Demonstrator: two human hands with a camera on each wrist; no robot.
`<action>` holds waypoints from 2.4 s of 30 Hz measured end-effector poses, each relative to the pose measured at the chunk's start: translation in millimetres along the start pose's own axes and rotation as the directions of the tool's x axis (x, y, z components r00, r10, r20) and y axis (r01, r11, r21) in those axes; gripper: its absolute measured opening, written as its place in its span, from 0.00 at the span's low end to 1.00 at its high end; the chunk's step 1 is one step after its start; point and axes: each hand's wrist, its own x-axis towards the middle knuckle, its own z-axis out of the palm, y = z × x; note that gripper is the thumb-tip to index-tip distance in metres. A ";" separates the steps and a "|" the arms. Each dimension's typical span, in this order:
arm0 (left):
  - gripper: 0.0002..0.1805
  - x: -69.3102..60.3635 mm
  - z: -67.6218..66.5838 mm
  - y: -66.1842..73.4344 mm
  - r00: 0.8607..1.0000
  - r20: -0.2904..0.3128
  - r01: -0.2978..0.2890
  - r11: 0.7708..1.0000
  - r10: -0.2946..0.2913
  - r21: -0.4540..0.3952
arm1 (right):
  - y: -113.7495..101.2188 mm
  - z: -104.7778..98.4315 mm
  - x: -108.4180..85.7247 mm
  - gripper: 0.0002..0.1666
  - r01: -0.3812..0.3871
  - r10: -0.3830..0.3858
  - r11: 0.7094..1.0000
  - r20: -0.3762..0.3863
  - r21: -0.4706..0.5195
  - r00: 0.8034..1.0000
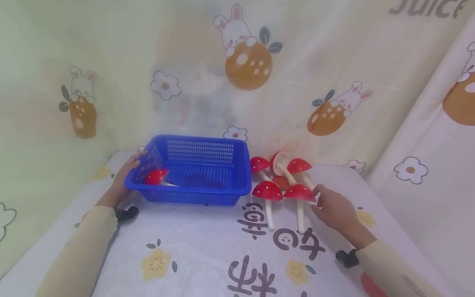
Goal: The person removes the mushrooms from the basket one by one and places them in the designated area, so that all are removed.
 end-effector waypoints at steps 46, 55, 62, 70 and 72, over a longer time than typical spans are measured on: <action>0.27 9.0 -3.2 -7.4 1.000 0.007 -0.009 0.997 0.009 -0.072 | -362.0 60.4 200.0 0.25 0.908 -0.861 0.368 0.294 -0.200 0.414; 0.27 12.3 -4.7 -8.5 1.000 0.002 -0.001 0.997 0.001 -0.074 | -362.4 62.2 200.5 0.16 0.885 -0.847 0.417 0.264 -0.209 0.461; 0.27 13.0 -5.3 -11.9 1.000 0.005 -0.001 0.996 0.002 -0.088 | -359.3 63.3 200.2 0.11 0.859 -0.838 0.461 0.209 -0.223 0.505; 0.26 11.5 1.6 -4.3 1.000 0.001 -0.001 0.997 0.001 -0.083 | -336.1 37.7 199.2 0.05 0.796 -0.805 0.582 0.020 -0.167 0.593; 0.27 10.8 1.8 -3.3 1.000 -0.003 -0.001 0.996 0.000 -0.085 | -328.3 26.6 199.3 0.05 0.781 -0.792 0.607 -0.031 -0.143 0.610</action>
